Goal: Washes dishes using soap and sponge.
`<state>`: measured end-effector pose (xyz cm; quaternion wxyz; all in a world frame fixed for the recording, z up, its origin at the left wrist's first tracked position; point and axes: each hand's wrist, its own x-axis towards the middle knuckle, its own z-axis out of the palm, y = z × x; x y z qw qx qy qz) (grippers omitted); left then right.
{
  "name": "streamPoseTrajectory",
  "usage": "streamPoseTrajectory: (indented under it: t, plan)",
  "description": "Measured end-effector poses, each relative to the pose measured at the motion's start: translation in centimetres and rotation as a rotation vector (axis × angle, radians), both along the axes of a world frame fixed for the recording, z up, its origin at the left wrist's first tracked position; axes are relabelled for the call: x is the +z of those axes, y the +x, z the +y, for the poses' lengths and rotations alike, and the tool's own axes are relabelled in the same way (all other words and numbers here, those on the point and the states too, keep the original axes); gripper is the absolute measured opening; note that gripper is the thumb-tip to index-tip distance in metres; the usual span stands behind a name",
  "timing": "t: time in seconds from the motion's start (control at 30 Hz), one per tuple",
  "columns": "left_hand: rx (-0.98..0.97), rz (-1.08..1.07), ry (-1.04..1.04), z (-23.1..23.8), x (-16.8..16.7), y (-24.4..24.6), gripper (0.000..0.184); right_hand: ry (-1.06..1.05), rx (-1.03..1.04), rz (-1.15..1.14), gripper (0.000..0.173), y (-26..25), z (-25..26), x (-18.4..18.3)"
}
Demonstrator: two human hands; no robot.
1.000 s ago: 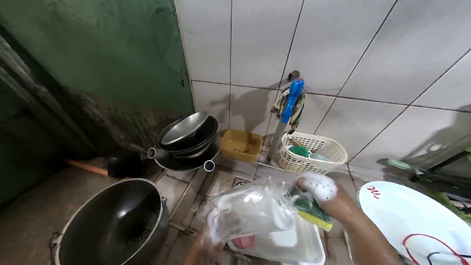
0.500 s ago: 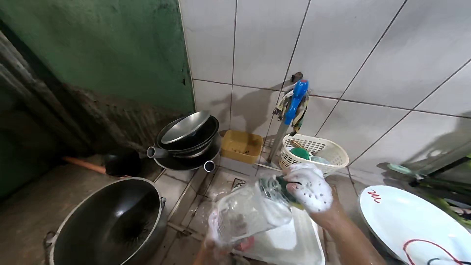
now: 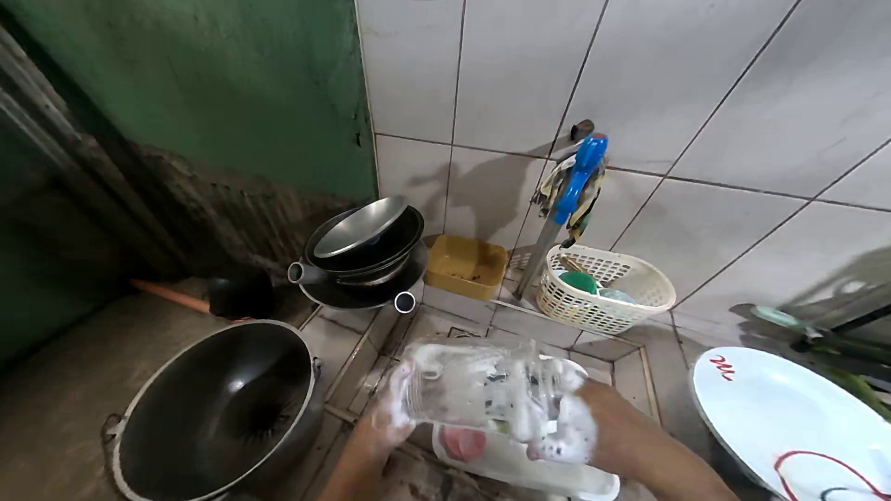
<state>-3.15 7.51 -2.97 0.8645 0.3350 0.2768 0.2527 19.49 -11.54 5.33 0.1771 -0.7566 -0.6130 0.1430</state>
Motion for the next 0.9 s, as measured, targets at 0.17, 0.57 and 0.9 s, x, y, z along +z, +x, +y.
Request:
streamPoseTrajectory:
  t: [0.17, 0.57, 0.9]
  plan:
    - [-0.026, 0.320, 0.183, 1.5, 3.4, 1.0, 0.036, -0.316, -0.075, 0.311, 0.073, -1.0, -0.4, -1.8]
    - [-0.074, 0.587, 0.532, -1.5, 9.2, 0.3, 0.034, -0.223, -0.068, 0.614, 0.048, -4.4, -2.9, -4.3]
    - [-0.234, 0.493, 0.382, 2.2, 3.1, 2.1, 0.059, -0.159, -0.158, 0.532, 0.044, -2.6, -3.1, -5.5]
